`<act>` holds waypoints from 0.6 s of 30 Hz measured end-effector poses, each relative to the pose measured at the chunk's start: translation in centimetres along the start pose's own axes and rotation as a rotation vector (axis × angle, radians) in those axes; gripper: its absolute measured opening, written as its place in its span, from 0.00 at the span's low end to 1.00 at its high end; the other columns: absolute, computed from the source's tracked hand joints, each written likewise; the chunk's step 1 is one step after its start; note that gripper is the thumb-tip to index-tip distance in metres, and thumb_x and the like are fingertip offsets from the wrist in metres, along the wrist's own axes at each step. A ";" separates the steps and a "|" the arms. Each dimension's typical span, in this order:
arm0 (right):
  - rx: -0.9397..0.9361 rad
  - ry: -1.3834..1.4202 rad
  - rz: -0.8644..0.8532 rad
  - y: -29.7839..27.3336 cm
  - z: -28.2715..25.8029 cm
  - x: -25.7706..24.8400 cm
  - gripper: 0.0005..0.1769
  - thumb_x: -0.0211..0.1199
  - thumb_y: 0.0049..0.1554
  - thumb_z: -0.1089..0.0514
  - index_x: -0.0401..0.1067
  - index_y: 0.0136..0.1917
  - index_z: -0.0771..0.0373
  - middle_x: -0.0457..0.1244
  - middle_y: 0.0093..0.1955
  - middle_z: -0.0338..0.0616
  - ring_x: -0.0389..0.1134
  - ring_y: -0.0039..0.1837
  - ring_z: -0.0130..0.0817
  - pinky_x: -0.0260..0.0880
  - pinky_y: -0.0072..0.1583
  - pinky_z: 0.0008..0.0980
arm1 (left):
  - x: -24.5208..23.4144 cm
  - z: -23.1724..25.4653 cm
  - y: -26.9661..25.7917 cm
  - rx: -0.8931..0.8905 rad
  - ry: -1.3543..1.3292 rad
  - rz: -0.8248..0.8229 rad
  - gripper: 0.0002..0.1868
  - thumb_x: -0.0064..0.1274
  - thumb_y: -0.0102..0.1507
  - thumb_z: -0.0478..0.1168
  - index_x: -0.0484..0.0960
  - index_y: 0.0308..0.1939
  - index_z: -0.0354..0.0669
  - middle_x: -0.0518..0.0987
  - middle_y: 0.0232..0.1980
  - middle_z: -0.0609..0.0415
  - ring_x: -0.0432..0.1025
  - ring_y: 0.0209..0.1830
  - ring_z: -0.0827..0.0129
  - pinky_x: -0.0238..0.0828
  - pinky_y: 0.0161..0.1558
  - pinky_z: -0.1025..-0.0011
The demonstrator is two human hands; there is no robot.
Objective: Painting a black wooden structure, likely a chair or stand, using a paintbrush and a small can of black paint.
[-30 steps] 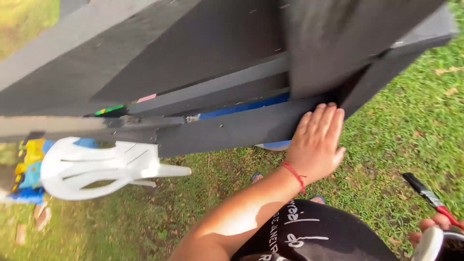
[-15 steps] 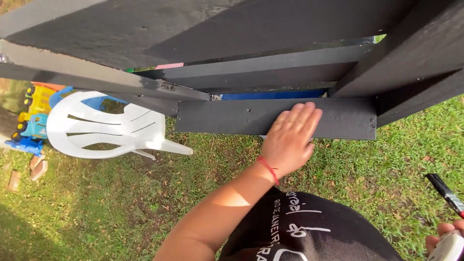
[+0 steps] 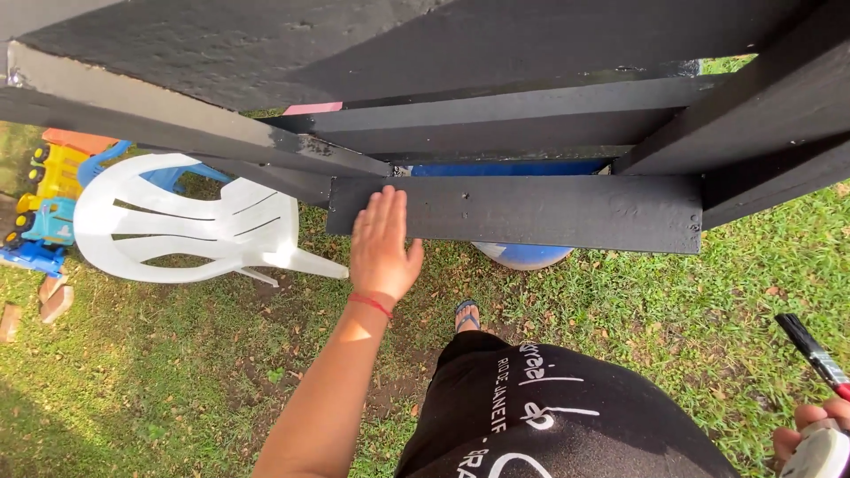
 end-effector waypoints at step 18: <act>-0.061 0.098 0.075 -5.8 -1.2 9.1 0.11 0.52 0.78 0.36 0.70 0.59 0.36 0.62 0.61 0.24 0.62 0.63 0.28 0.58 0.58 0.33 | 0.2 -2.5 -0.6 -0.112 -0.004 0.213 0.45 0.52 0.60 0.49 0.50 0.75 0.32 0.50 0.78 0.36 0.44 0.79 0.46 0.38 0.75 0.53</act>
Point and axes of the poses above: each hand's wrist, its own y-axis towards the middle knuckle, its own x-axis out of the palm, z = x × y, the point moved 4 cm from there along y, towards the middle knuckle
